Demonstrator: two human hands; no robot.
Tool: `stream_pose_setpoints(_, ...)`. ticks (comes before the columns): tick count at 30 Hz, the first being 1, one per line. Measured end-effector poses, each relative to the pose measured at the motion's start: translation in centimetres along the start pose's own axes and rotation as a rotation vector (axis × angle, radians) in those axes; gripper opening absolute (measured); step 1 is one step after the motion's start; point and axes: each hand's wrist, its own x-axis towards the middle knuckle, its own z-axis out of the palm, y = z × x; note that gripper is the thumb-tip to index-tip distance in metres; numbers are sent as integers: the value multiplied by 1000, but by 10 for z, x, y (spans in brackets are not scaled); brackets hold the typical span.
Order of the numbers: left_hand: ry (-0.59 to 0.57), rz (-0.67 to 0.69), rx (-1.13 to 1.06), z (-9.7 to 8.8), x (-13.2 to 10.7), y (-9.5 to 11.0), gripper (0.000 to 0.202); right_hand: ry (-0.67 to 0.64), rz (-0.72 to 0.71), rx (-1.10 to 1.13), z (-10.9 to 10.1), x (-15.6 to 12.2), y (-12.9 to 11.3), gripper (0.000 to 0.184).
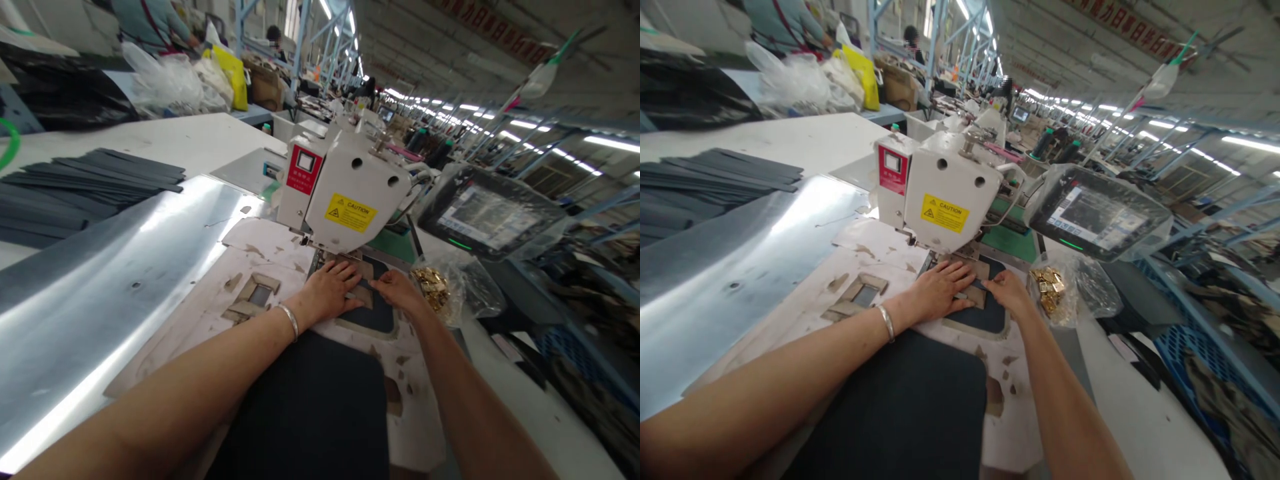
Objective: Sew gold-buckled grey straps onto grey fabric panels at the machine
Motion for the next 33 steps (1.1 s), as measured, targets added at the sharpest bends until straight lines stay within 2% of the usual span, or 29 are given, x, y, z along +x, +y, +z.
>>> stream_pose_setpoints(6, 15, 11, 39, 0, -1, -1, 63, -197, 262, -30, -5, -1, -22, 30)
stream_pose_setpoints(10, 19, 13, 49, 0, 0, -1, 63, -231, 325, -35, -3, -1, -27, 30)
stream_pose_setpoints(13, 42, 18, 51, 1, 0, -2, 62, -201, 268, -123, -4, 0, -27, 29)
stream_pose_setpoints(17, 45, 16, 57, 0, -1, -1, 62, -101, 70, -383, -9, 3, -33, 27)
stream_pose_setpoints(19, 34, 15, 61, -1, -1, 0, 62, -96, 45, -395, -10, 4, -37, 26)
stream_pose_setpoints(21, 26, 16, 64, -2, -1, 1, 63, -120, 84, -276, -12, 3, -40, 26)
stream_pose_setpoints(27, 26, 23, 55, 0, -1, 0, 65, -165, 297, 271, -15, -8, -39, 27)
stream_pose_setpoints(33, 22, 23, 70, 0, -1, -1, 64, -143, 356, 474, -10, -7, -27, 29)
